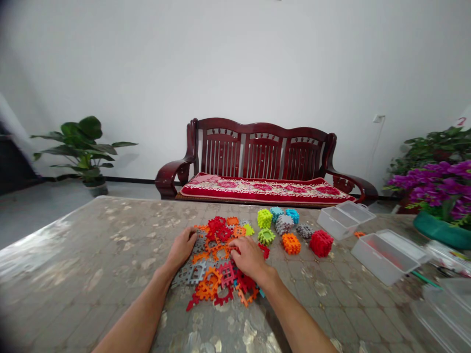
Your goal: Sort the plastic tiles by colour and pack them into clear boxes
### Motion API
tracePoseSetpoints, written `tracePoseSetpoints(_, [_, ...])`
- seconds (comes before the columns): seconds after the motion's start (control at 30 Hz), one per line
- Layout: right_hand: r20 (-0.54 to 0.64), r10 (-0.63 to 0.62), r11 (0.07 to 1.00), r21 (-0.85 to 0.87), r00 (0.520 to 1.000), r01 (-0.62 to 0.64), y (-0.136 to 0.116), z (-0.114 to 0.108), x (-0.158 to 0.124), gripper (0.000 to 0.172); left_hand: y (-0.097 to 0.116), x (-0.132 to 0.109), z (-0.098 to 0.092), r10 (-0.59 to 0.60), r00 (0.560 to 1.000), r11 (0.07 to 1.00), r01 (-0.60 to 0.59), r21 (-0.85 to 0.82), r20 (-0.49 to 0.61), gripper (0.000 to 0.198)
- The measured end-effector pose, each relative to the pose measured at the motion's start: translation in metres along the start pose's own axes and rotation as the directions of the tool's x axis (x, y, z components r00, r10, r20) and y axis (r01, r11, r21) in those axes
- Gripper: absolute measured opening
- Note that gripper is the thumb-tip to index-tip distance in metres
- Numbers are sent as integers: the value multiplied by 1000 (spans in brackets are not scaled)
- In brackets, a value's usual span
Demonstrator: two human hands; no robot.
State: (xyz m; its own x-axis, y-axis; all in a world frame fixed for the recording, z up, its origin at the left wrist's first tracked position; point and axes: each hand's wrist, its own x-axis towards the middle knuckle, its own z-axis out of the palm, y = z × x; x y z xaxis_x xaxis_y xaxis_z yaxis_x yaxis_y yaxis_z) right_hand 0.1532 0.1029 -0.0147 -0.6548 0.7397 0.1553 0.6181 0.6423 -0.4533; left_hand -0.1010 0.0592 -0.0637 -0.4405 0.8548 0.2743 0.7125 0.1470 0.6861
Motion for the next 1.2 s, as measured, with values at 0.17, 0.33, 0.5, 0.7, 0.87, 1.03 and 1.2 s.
tracePoseSetpoints(0.17, [60, -159, 987, -4, 985, 160, -18, 9, 3, 32, -1, -1, 1, -99, 993, 992, 94, -90, -57, 17])
tracePoseSetpoints(0.33, [79, -144, 986, -72, 986, 150, -22, 7, -5, 34, -1, -1, -1, -166, 980, 968, 142, -205, -107, 22])
tracePoseSetpoints(0.5, [3, -48, 994, -93, 999, 48, -30, 6, -8, 40, -2, 1, -5, -203, 972, 931, 154, -332, -118, 22])
tracePoseSetpoints(0.7, [-123, 13, 989, 150, 992, 6, -40, 19, -2, 43, 2, 3, -6, -161, 983, 869, 99, -485, -87, 26])
tracePoseSetpoints(0.87, [-160, 201, 879, 464, 966, -106, -34, 27, 11, 46, 16, 0, -2, -17, 999, 782, 33, -622, 32, 15])
tracePoseSetpoints(1.03, [-122, 259, 794, 592, 958, -139, -27, 27, 17, 54, 32, -7, -1, 122, 985, 699, 4, -715, 124, 14])
tracePoseSetpoints(1.2, [-179, 207, 831, 551, 962, -76, -25, 25, 14, 43, 42, -13, 3, 203, 965, 657, -8, -754, 168, 17])
